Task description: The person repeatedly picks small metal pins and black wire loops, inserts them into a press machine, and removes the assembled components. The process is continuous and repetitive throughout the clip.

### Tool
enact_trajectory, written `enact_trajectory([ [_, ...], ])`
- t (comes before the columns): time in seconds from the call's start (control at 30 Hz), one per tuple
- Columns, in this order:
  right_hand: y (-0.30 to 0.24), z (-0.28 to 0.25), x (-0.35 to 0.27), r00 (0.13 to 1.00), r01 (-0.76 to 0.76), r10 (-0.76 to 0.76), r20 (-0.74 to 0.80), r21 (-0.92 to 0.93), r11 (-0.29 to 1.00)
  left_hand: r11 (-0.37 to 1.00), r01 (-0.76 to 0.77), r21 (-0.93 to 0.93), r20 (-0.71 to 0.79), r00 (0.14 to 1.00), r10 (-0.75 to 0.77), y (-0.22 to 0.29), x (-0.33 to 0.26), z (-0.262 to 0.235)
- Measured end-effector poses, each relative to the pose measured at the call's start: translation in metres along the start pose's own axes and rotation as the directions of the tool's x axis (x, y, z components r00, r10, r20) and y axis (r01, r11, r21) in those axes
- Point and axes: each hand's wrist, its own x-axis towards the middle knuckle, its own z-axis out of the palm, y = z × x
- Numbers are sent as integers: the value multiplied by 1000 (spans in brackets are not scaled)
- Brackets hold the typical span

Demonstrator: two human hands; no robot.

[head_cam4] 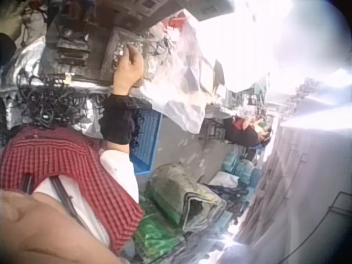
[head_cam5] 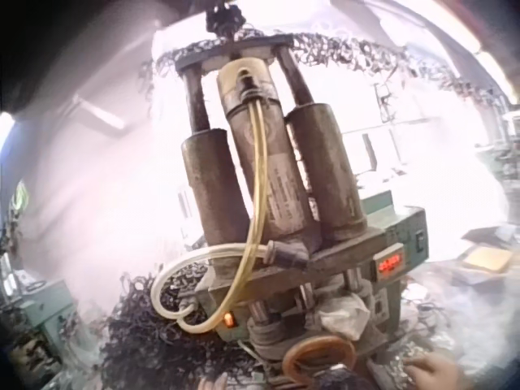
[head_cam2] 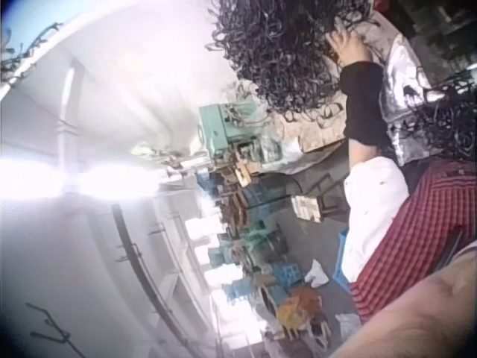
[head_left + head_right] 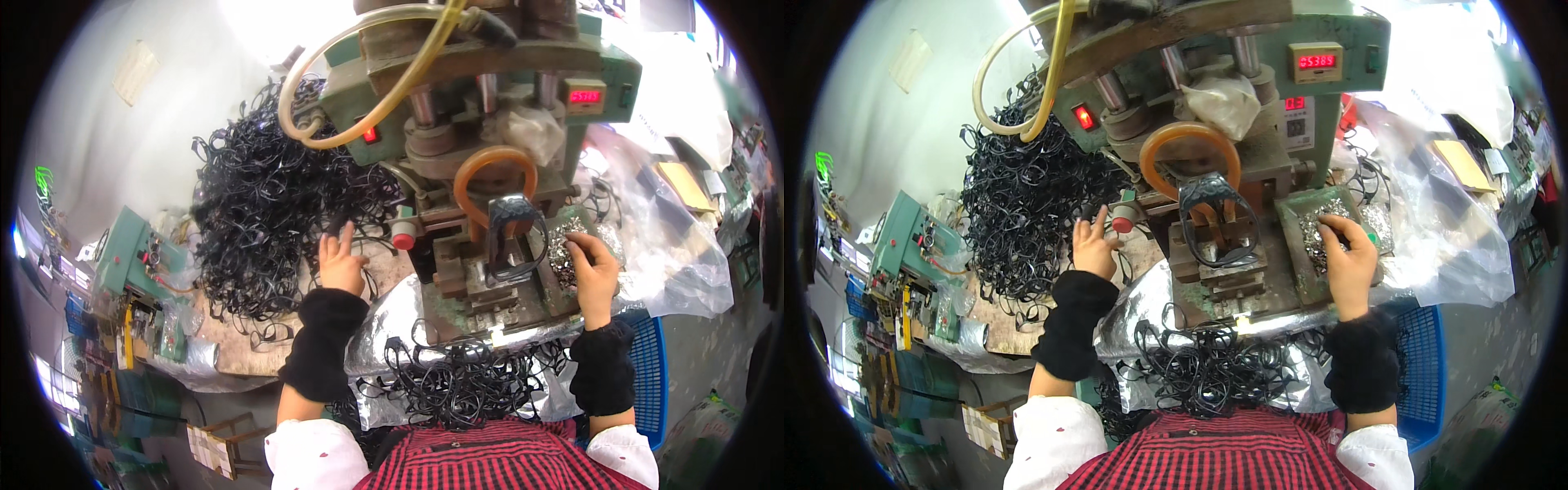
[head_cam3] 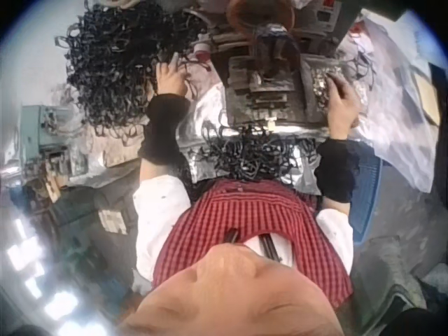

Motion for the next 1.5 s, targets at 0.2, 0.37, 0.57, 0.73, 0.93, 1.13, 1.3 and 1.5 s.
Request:
enact_trajectory([
  [0.2, 20, -25, -25, 982, 97, -134, -129, -259, 961, 992, 10, -123, -177, 984, -32, 5, 12, 7],
  [0.37, 20, -63, -57, 962, -24, -42, -269, -238, 971, 469, 203, -860, -86, 847, -525, 27, -10, -25],
  [0.57, -56, -8, -31, 939, 336, -339, -65, -51, 940, 474, 253, -843, -41, 849, -526, 66, -4, -49],
  [0.73, -65, 53, -16, 985, -106, 34, 169, 434, 895, 327, 259, -909, 7, 793, -609, 85, -21, -49],
  [0.93, -70, 54, -25, 949, -297, 166, 268, 581, 757, -156, 3, -988, 104, 756, -647, 119, -32, -63],
  [1.13, -85, 58, -31, 942, -331, 199, 269, 666, 668, 21, -374, -927, -343, 826, -446, 143, 16, -170],
  [1.3, -105, 65, -43, 939, -338, 252, 234, 756, 560, 49, -357, -933, -333, 801, -498, 139, 40, -167],
  [1.5, -89, 17, -31, 954, 70, -118, 275, 178, 981, 16, -157, -988, -151, 912, -381, 169, 11, -187],
])
